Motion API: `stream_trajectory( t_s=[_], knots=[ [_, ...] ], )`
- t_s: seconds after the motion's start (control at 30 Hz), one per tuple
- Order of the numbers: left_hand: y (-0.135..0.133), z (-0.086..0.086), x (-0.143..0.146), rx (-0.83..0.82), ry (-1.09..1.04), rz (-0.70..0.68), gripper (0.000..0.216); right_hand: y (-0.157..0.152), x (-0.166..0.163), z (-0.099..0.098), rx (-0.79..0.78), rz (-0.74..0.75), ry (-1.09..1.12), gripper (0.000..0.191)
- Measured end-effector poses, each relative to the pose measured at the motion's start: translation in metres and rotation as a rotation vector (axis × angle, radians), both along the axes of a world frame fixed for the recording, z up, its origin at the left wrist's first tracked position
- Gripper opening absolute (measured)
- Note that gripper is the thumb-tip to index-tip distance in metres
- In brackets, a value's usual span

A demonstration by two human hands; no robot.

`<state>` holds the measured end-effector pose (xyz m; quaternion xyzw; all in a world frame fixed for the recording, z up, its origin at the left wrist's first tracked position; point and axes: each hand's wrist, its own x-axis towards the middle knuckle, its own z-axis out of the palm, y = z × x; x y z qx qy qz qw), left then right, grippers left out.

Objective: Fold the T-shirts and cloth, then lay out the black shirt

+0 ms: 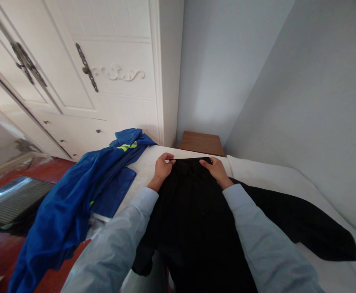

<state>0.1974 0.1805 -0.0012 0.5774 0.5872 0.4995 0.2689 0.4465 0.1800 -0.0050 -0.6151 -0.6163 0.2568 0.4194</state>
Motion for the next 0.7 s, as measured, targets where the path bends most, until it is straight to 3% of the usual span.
stream_trajectory(
  t_s=[0.2,0.33,0.53,0.7],
  knots=[
    [-0.004,-0.003,0.004,-0.004,0.141,0.033,0.010,0.006,-0.002,-0.005,0.030,-0.040,-0.128,0.041],
    [-0.007,0.000,0.004,-0.081,0.349,0.013,0.014,0.004,-0.007,-0.006,0.033,-0.085,-0.268,0.040],
    [-0.024,0.028,-0.012,-0.215,0.532,-0.045,0.052,0.002,-0.017,0.002,-0.053,-0.064,-0.428,0.027],
    [-0.086,0.058,-0.046,-0.309,0.818,-0.207,0.092,-0.012,-0.003,0.023,-0.050,0.016,-0.357,0.035]
  ],
)
